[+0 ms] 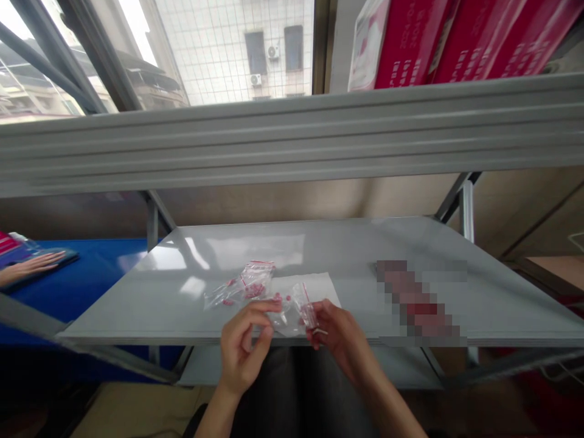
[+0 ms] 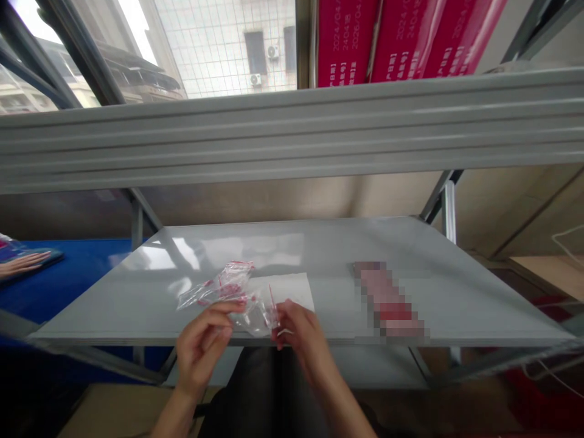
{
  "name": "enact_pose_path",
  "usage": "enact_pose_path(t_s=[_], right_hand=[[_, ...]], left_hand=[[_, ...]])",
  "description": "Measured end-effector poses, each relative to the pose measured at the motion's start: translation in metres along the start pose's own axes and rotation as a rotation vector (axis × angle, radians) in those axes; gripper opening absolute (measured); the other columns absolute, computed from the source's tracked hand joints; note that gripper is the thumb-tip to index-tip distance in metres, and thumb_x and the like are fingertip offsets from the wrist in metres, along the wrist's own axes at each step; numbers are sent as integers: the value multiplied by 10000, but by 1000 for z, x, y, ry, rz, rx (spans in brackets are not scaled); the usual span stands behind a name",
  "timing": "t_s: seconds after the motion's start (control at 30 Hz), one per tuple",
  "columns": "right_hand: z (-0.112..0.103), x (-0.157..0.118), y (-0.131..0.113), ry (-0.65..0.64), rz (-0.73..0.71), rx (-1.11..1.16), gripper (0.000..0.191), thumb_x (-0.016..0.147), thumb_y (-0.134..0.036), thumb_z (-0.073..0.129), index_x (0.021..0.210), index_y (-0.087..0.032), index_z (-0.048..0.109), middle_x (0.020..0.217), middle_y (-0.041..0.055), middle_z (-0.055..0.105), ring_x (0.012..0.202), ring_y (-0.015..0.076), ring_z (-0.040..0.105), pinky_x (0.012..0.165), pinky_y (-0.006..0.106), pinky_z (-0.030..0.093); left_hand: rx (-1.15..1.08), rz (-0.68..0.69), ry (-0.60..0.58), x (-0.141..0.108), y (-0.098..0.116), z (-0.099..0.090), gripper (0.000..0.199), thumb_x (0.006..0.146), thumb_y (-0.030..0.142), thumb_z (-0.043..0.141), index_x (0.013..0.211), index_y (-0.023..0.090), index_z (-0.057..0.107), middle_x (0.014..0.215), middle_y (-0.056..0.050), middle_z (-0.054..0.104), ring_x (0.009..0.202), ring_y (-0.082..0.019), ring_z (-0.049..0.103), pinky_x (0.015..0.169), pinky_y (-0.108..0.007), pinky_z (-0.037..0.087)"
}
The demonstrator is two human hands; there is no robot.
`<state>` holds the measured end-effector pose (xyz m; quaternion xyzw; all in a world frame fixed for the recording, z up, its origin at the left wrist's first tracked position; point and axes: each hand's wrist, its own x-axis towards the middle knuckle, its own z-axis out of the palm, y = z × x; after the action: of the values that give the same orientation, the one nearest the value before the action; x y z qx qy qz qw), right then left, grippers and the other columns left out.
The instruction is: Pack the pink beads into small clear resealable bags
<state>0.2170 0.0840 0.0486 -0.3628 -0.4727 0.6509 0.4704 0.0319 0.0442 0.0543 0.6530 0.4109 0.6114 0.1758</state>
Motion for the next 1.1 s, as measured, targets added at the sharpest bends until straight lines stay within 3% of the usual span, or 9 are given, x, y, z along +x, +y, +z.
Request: enact_pose_path(t_s=[0.1, 0.3, 0.4, 0.5, 0.57, 0.63, 0.77, 0.87, 1.1], right_hand=[[-8, 5, -7, -55, 206, 289, 422, 660, -531, 841, 703, -151, 664, 600, -1, 613, 477, 92, 507, 436, 196, 389], [-21, 1, -11, -83, 273, 183, 385, 583, -461, 915, 675, -132, 737, 606, 22, 684, 540, 104, 605, 496, 186, 480], [-23, 4, -11, -79, 301, 164, 375, 519, -431, 948, 649, -134, 760, 601, -2, 666, 533, 80, 575, 496, 179, 497], [-20, 7, -10, -76, 300, 183, 362, 492, -418, 959, 631, -147, 763, 576, -16, 658, 498, 65, 552, 443, 157, 459], [-16, 9, -11, -92, 279, 184, 352, 499, -416, 956, 611, -152, 753, 559, -13, 665, 488, 69, 556, 423, 151, 439], [-10, 9, -12, -121, 246, 165, 346, 511, -412, 949, 593, -150, 738, 548, -4, 674, 490, 78, 565, 420, 152, 430], [-1, 3, -17, -172, 191, 77, 307, 536, -356, 938, 599, -147, 722, 536, 1, 679, 499, 98, 586, 426, 164, 409], [3, -8, -16, -190, 196, 18, 272, 545, -289, 927, 581, -146, 699, 505, -20, 655, 475, 88, 565, 448, 174, 394], [7, -30, -3, -211, 189, -71, 191, 582, -149, 848, 551, -146, 660, 559, -7, 694, 533, 111, 613, 536, 201, 442]], left_hand=[[20, 75, -98, -4, -3, 6, 119, 886, 125, 554, 812, 196, 615, 987, -90, 722, 960, -240, 683, 837, -360, 537], [-123, 22, -142, -10, -7, 9, 117, 887, 153, 523, 868, 211, 623, 984, -78, 717, 989, -243, 658, 900, -383, 511], [-247, -60, -75, -15, -11, 9, 202, 867, 239, 559, 1043, 217, 656, 1132, -90, 699, 1164, -269, 590, 1042, -413, 443], [-282, -117, 74, -18, -10, 10, 372, 845, 300, 597, 1205, 216, 635, 1355, -100, 599, 1350, -305, 446, 1164, -442, 315], [-196, -167, 154, -19, -2, 11, 347, 861, 263, 607, 1205, 240, 635, 1322, -74, 612, 1303, -273, 493, 1129, -385, 359], [-70, -233, 172, -18, 12, 13, 250, 885, 212, 600, 1126, 254, 654, 1139, -40, 675, 1122, -213, 597, 997, -295, 451], [37, -325, -28, -9, 43, 21, 67, 911, 237, 576, 897, 215, 638, 814, -2, 662, 787, -160, 632, 742, -235, 496], [66, -394, -202, -6, 54, 26, 157, 909, 274, 557, 774, 198, 575, 703, 7, 622, 667, -149, 615, 641, -227, 482], [176, -587, -424, -19, 53, 30, 354, 934, 395, 475, 638, 201, 465, 567, 26, 488, 553, -135, 502, 522, -225, 347]])
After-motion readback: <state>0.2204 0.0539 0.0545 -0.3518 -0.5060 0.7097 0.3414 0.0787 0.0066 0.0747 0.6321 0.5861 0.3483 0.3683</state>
